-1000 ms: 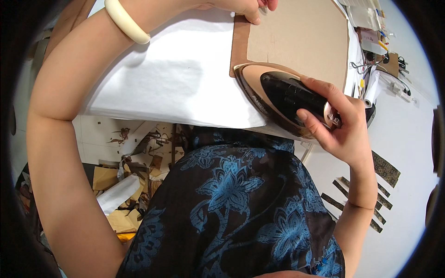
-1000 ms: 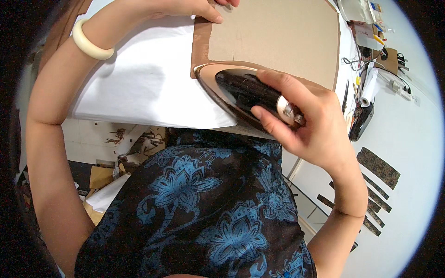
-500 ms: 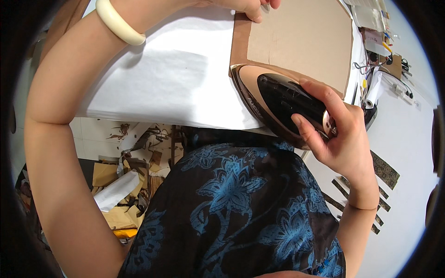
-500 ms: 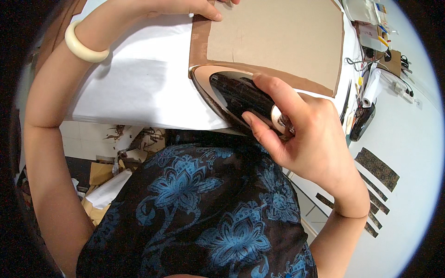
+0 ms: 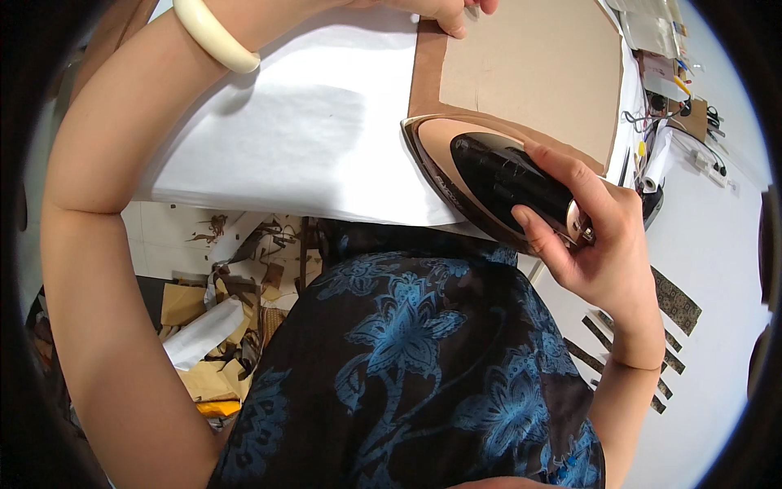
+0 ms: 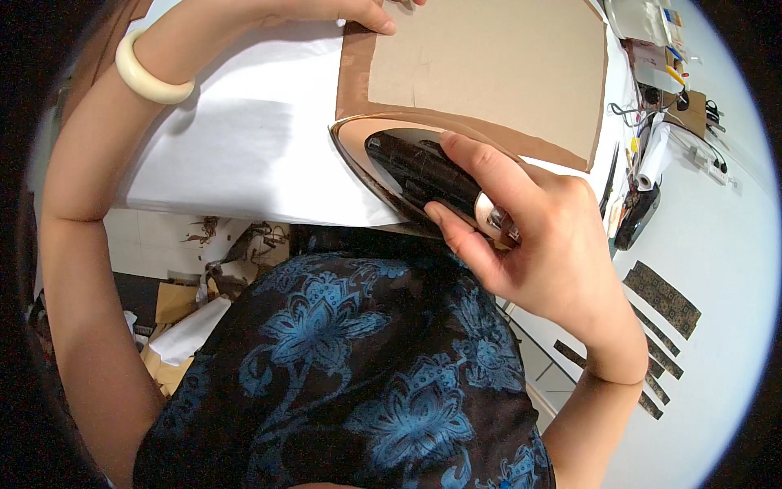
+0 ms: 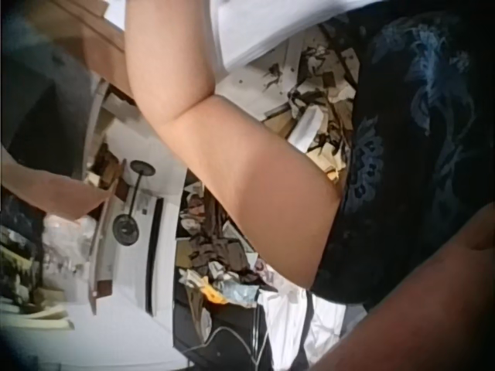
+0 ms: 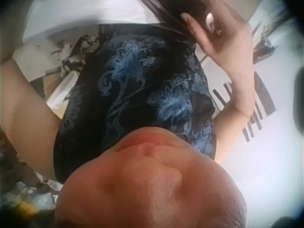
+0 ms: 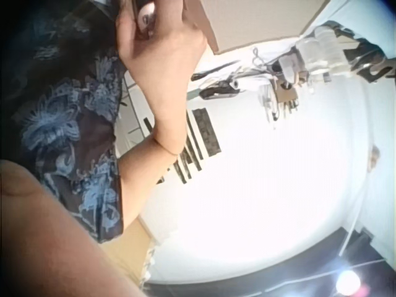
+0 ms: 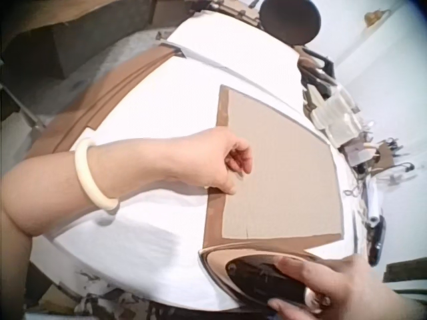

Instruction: The person uses a hot knife to trim and seal the edges of a brown leather piece, then uses an iron to press the edges flat. They repeat this process on different sections of the leather, flipping the piece over to work on both sides.

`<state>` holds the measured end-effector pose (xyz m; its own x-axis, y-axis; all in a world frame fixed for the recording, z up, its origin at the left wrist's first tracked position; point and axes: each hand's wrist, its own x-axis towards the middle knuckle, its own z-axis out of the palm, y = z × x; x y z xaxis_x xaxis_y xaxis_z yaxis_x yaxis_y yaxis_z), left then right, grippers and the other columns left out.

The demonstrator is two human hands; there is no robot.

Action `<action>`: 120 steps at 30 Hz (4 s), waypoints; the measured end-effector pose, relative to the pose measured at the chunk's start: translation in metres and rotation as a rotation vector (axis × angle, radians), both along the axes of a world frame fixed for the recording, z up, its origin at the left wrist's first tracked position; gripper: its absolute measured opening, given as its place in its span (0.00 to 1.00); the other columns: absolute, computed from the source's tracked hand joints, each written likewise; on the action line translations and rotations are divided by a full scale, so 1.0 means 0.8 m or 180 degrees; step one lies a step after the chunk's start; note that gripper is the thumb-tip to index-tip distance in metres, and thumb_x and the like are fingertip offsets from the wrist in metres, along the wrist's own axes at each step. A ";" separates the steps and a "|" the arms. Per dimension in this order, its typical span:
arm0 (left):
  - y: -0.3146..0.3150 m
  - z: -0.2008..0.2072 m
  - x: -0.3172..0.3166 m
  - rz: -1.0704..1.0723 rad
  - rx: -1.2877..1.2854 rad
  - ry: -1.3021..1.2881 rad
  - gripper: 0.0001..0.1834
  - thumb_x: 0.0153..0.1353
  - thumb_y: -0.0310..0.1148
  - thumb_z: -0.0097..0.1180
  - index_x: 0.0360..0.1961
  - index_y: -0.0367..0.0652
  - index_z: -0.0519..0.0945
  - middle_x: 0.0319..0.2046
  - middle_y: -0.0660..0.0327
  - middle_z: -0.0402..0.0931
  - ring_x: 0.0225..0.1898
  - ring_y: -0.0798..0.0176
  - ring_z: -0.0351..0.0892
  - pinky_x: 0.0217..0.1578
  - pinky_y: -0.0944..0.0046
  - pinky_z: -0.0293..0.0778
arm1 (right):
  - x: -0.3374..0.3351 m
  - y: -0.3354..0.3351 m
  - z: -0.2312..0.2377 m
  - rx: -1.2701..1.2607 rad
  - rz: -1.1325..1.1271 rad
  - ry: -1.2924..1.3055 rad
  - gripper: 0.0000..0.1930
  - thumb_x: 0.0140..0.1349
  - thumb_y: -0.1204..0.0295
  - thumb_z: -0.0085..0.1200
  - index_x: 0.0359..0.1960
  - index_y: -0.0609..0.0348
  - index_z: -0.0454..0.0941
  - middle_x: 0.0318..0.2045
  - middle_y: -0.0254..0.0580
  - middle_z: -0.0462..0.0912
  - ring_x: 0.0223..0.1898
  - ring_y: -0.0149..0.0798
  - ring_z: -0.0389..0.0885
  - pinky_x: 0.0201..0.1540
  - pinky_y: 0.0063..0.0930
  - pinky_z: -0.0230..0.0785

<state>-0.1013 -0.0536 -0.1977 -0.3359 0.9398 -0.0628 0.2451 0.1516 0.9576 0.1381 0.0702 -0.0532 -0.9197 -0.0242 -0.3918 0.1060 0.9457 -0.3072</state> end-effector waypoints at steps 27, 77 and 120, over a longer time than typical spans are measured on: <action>-0.005 -0.015 0.008 0.0265 0.0120 -0.0252 0.10 0.61 0.16 0.66 0.42 0.36 0.80 0.37 0.64 0.79 0.39 0.70 0.76 0.43 0.69 0.78 | -0.062 0.068 -0.014 -0.0112 0.1580 0.0519 0.22 0.54 0.65 0.77 0.50 0.58 0.86 0.30 0.47 0.88 0.26 0.48 0.86 0.29 0.36 0.76; 0.331 0.031 0.320 -0.0635 0.0113 0.2894 0.21 0.68 0.30 0.65 0.61 0.42 0.80 0.69 0.52 0.74 0.75 0.44 0.66 0.77 0.35 0.57 | 0.510 1.045 0.025 0.0130 -0.4258 0.2559 0.34 0.57 0.35 0.72 0.39 0.59 0.87 0.24 0.29 0.79 0.23 0.27 0.77 0.32 0.23 0.71; 0.358 -0.003 0.336 -0.0232 0.0391 0.2874 0.29 0.73 0.37 0.58 0.70 0.33 0.74 0.71 0.45 0.71 0.75 0.42 0.66 0.78 0.38 0.54 | 0.165 0.727 -0.044 0.0364 -0.1471 0.3518 0.09 0.67 0.68 0.60 0.41 0.58 0.89 0.41 0.52 0.87 0.44 0.57 0.85 0.50 0.48 0.77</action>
